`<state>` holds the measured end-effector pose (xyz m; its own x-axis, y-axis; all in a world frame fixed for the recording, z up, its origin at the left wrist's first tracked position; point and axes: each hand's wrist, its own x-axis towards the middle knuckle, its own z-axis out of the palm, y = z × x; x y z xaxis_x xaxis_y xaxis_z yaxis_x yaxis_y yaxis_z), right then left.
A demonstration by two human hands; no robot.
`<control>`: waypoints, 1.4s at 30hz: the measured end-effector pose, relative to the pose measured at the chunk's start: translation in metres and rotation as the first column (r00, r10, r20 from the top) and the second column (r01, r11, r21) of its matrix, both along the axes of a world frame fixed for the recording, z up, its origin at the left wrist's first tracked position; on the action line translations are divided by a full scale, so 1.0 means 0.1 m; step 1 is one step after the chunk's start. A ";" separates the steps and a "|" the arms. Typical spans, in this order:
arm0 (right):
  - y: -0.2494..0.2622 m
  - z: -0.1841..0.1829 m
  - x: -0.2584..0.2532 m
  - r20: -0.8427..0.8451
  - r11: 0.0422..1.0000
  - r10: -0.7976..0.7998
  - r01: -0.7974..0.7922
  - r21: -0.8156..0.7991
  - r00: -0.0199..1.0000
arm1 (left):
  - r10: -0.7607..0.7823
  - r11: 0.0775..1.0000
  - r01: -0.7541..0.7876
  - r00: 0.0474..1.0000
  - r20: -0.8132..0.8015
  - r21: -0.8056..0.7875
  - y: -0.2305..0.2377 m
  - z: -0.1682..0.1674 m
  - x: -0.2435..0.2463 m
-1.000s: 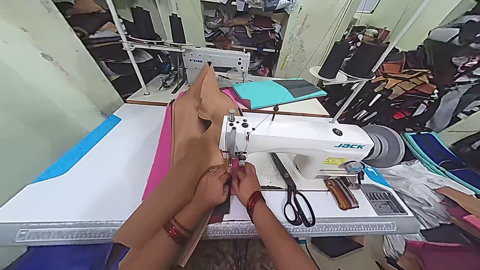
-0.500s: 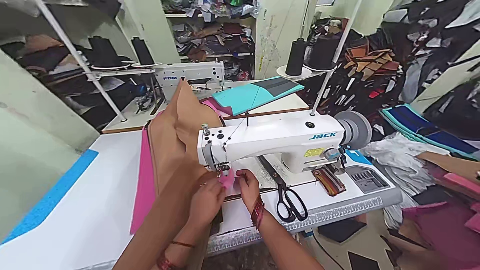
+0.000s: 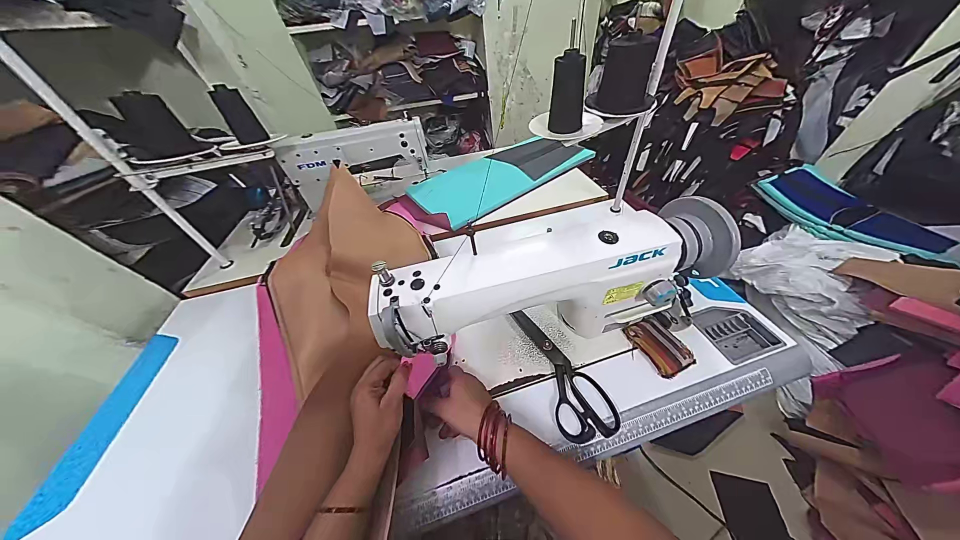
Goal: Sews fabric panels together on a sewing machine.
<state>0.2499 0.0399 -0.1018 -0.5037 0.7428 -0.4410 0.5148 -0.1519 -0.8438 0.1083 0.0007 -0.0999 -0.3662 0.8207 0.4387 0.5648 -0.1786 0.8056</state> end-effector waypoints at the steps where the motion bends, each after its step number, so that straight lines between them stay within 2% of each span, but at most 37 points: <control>1: -0.03 0.06 0.00 0.118 0.994 0.018 -0.030 0.105 0.993 | -0.004 1.000 0.004 1.000 0.012 -0.006 0.01 0.00 0.00; 3: -0.09 0.14 -0.04 0.320 0.963 0.028 -0.112 0.247 0.947 | -0.004 1.000 0.004 1.000 0.013 -0.011 0.02 0.00 -0.02; 6: -0.10 0.18 -0.12 0.450 0.950 0.045 -0.178 0.258 0.892 | -0.009 0.999 0.009 1.000 -0.003 -0.037 0.00 0.01 -0.05; 9: 0.04 0.12 0.02 0.369 0.959 0.040 -0.140 0.248 0.928 | -0.026 0.998 0.023 0.998 -0.049 -0.063 -0.03 0.01 -0.07; 11: 0.13 0.14 0.26 0.332 0.964 -0.057 -0.035 0.264 0.942 | -0.058 0.997 0.051 0.992 -0.111 -0.058 -0.06 -0.01 -0.07; 14: 0.22 0.13 0.67 0.373 0.943 -0.175 0.046 0.330 0.911 | -0.090 0.996 0.086 0.975 -0.203 -0.027 -0.12 -0.12 0.02; 16: 0.20 0.03 0.76 0.297 0.934 -0.181 0.069 0.352 0.938 | -0.080 0.997 0.076 0.983 -0.163 -0.027 -0.13 -0.15 0.05; 18: 0.09 -0.01 0.63 0.260 0.941 -0.115 0.021 0.337 0.959 | -0.074 0.996 0.072 0.997 -0.032 -0.050 -0.09 -0.09 0.01; 20: -0.02 0.06 0.40 0.339 0.941 -0.057 -0.063 0.333 0.939 | -0.074 0.996 0.076 0.997 0.034 -0.046 -0.02 -0.07 -0.02; 23: -0.13 0.17 0.05 0.467 0.927 -0.029 -0.151 0.343 0.884 | -0.081 0.995 0.083 0.996 0.043 -0.049 -0.01 -0.07 -0.06; 26: -0.15 0.21 -0.16 0.488 0.924 -0.032 -0.160 0.348 0.872 | -0.073 0.995 0.076 0.996 0.041 -0.070 -0.02 -0.05 -0.08; 29: -0.07 0.17 -0.11 0.465 0.937 -0.029 -0.138 0.322 0.885 | -0.074 0.994 0.078 0.996 0.054 -0.074 -0.02 -0.04 -0.07; 32: 0.00 0.18 0.16 0.459 0.938 -0.106 -0.065 0.341 0.882 | -0.097 0.991 0.099 0.995 0.027 -0.087 -0.03 -0.05 -0.08; 34: 0.02 0.20 0.37 0.478 0.930 -0.146 -0.044 0.364 0.866 | -0.171 0.979 0.166 0.985 -0.037 -0.119 -0.09 -0.11 -0.03; 37: 0.01 0.16 0.49 0.494 0.933 -0.139 -0.053 0.355 0.858 | -0.362 0.914 0.303 0.910 -0.202 -0.271 -0.28 -0.12 0.08; 39: 0.04 0.09 0.50 0.491 0.935 -0.145 -0.044 0.353 0.859 | -0.344 0.919 0.225 0.859 -0.379 -0.324 -0.43 -0.05 0.17; 42: 0.04 0.01 0.50 0.487 0.932 -0.152 -0.039 0.360 0.860 | -0.136 0.972 -0.012 0.781 -0.610 -0.233 -0.72 -0.11 0.29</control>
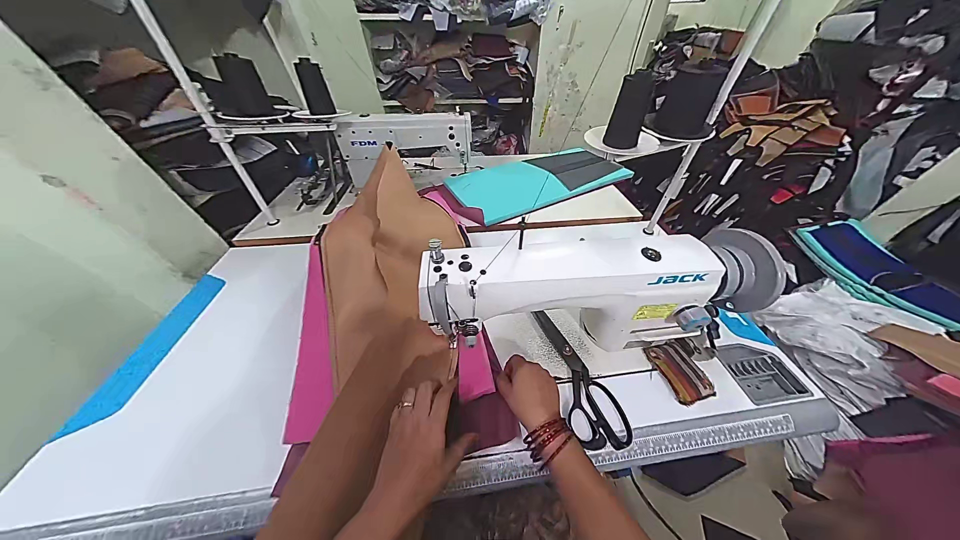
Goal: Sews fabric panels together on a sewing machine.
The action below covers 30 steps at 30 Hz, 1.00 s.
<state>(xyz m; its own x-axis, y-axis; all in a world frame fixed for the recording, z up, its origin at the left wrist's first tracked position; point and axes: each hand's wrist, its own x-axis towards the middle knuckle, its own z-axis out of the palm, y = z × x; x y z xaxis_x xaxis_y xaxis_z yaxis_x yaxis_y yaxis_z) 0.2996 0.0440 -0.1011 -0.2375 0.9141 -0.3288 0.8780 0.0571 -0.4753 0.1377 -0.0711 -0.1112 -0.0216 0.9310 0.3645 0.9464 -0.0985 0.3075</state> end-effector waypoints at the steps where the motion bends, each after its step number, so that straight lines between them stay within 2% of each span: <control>1: -0.01 -0.01 0.00 0.002 1.000 -0.002 0.002 0.002 1.000 | 0.054 0.999 -0.054 0.997 -0.048 0.001 -0.08 -0.02 0.04; 4: -0.02 -0.08 0.05 -0.100 0.998 -0.030 0.035 0.053 0.994 | 0.135 0.972 -0.152 0.986 -0.102 -0.182 -0.18 -0.02 0.09; 7: -0.10 -0.26 0.10 -0.357 0.950 -0.028 0.135 0.280 0.934 | 0.133 0.934 -0.177 0.978 -0.158 -0.309 -0.14 0.05 0.12; 9: -0.14 -0.34 0.10 -0.457 0.863 0.077 0.170 0.476 0.886 | 0.085 0.824 -0.166 0.981 -0.173 -0.542 -0.10 0.23 0.12; 11: -0.17 -0.38 0.06 -0.465 0.755 0.214 0.157 0.637 0.859 | 0.036 0.722 -0.160 0.980 -0.194 -0.673 -0.09 0.36 0.10; 14: -0.23 -0.42 -0.05 -0.321 0.615 0.425 -0.010 0.789 0.846 | 0.020 0.717 -0.170 0.975 -0.223 -0.676 -0.13 0.36 0.07; 16: -0.29 -0.46 -0.13 -0.174 0.556 0.532 -0.187 0.810 0.829 | 0.039 0.696 -0.176 0.977 -0.207 -0.696 -0.11 0.40 0.04; 18: -0.34 -0.53 -0.18 -0.103 0.565 0.554 -0.282 0.776 0.826 | 0.064 0.736 -0.169 0.982 -0.180 -0.655 -0.11 0.41 0.00; 20: -0.35 -0.55 -0.18 -0.129 0.616 0.544 -0.291 0.732 0.829 | 0.038 0.787 -0.135 0.985 -0.170 -0.602 -0.11 0.41 -0.02; 23: -0.36 -0.54 -0.14 -0.174 0.656 0.547 -0.289 0.697 0.819 | -0.007 0.719 -0.087 0.991 -0.132 -0.689 -0.07 0.46 0.08; 26: -0.34 -0.51 -0.13 -0.188 0.662 0.551 -0.288 0.692 0.813 | -0.008 0.663 -0.111 0.988 -0.156 -0.740 -0.02 0.44 0.23; 30: -0.38 -0.52 -0.14 -0.153 0.665 0.548 -0.318 0.676 0.822 | 0.013 0.655 -0.150 0.982 -0.188 -0.741 -0.04 0.39 0.26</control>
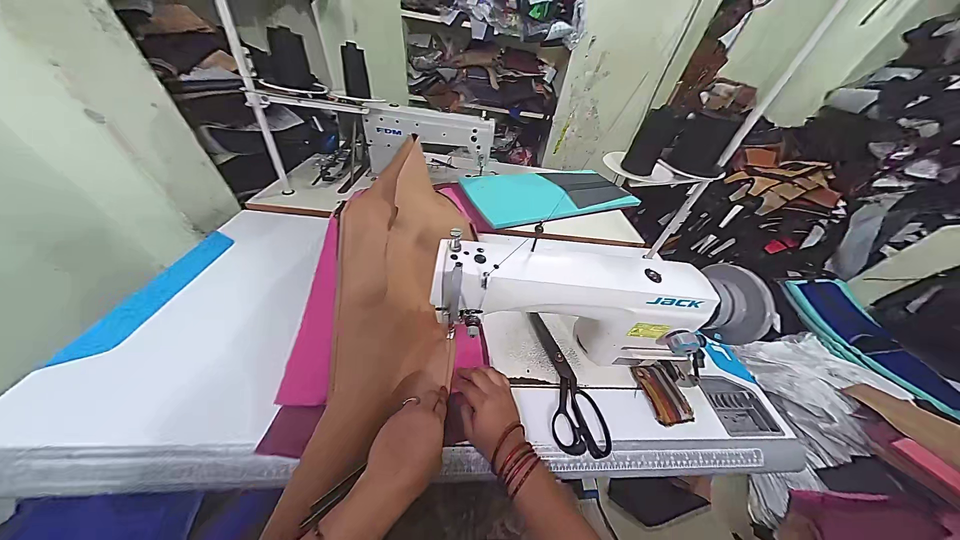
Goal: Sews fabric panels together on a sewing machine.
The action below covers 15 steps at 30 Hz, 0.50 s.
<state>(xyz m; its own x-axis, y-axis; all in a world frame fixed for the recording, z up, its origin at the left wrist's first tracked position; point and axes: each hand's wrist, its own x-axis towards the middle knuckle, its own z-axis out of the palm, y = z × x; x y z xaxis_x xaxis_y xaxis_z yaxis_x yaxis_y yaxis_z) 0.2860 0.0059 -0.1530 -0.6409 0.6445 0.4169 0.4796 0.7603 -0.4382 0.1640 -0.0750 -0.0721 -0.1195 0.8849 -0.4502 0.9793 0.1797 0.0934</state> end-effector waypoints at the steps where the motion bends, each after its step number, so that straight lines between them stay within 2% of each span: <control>1: 0.00 0.02 0.00 0.021 1.000 -0.006 0.006 -0.010 1.000 | -0.001 1.000 0.001 1.000 0.006 0.021 0.00 -0.02 -0.01; 5: -0.01 0.11 -0.02 0.106 0.999 -0.010 0.015 -0.041 0.994 | -0.018 0.994 0.013 0.999 0.041 0.110 -0.03 -0.10 0.00; 9: -0.03 0.12 -0.08 0.236 1.000 0.008 -0.009 0.003 0.972 | -0.039 0.979 0.023 0.997 0.073 0.203 -0.12 -0.16 -0.02; 15: -0.03 0.17 -0.11 0.275 1.000 0.005 -0.004 -0.002 0.961 | -0.059 0.931 0.023 0.995 0.086 0.365 -0.17 -0.26 0.00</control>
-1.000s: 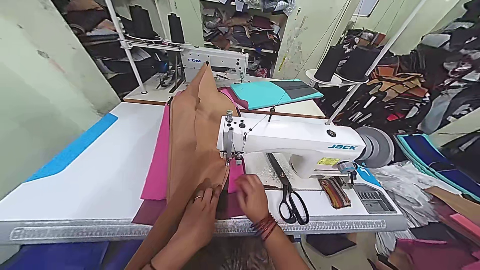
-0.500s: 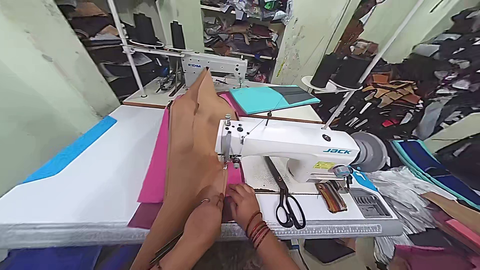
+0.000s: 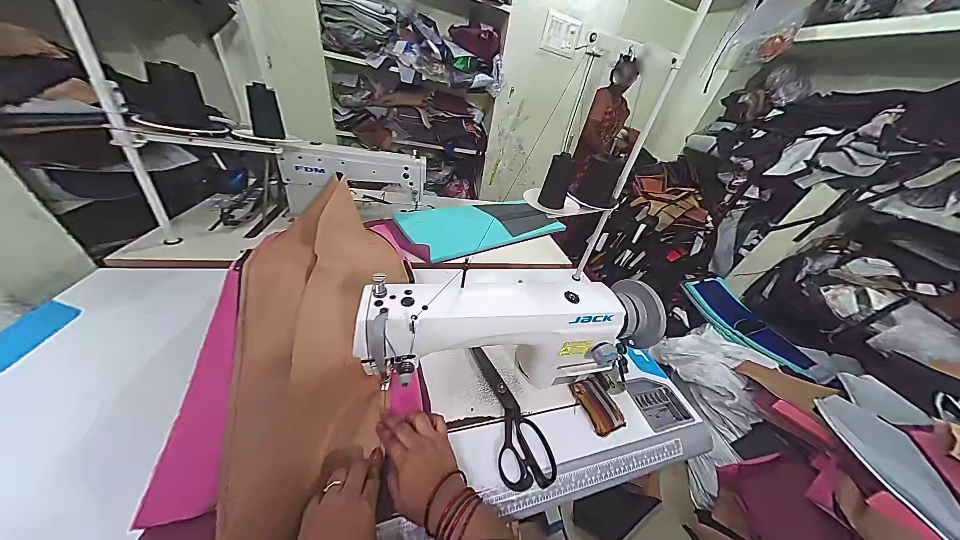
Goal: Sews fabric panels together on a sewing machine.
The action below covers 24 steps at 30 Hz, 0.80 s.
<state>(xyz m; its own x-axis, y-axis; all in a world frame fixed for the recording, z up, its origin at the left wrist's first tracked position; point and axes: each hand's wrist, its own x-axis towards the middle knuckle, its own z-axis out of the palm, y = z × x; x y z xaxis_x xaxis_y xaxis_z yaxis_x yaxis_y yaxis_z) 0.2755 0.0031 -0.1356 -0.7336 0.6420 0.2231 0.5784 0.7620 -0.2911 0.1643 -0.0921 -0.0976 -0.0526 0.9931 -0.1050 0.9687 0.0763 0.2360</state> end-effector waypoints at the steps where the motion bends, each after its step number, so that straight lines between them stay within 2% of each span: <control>1: 0.00 0.03 -0.01 0.019 1.000 -0.004 0.004 -0.018 1.000 | -0.001 1.000 0.001 1.000 -0.014 -0.008 0.02 -0.01 0.01; 4: 0.00 0.08 -0.04 0.080 0.997 -0.021 0.027 -0.068 0.997 | 0.030 0.989 -0.036 0.998 -0.046 -0.145 0.09 0.01 0.03; 9: 0.05 0.03 -0.14 0.129 0.997 -0.069 0.073 -0.027 0.989 | 0.056 0.998 -0.058 0.997 -0.047 -0.040 0.17 -0.12 -0.07; 16: 0.18 0.01 -0.25 0.135 0.994 -0.106 0.107 -0.004 0.985 | 0.039 0.987 -0.043 0.999 -0.028 -0.156 0.36 0.01 -0.16; 20: 0.24 0.04 -0.27 0.181 0.981 -0.125 0.149 -0.124 0.975 | 0.047 0.980 -0.042 0.999 0.017 -0.193 0.47 0.04 -0.21; 24: 0.24 0.00 -0.23 0.022 0.979 -0.181 0.182 -0.095 0.983 | 0.043 0.982 -0.040 0.999 0.012 -0.183 0.57 0.05 -0.24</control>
<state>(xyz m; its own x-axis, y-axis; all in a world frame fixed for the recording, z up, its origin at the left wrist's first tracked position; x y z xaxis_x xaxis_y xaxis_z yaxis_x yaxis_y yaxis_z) 0.2529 0.0274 -0.1359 -0.6052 0.7827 0.1450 0.7089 0.6128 -0.3493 0.1400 -0.0347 -0.0923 -0.0898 0.9541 -0.2855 0.9601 0.1592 0.2300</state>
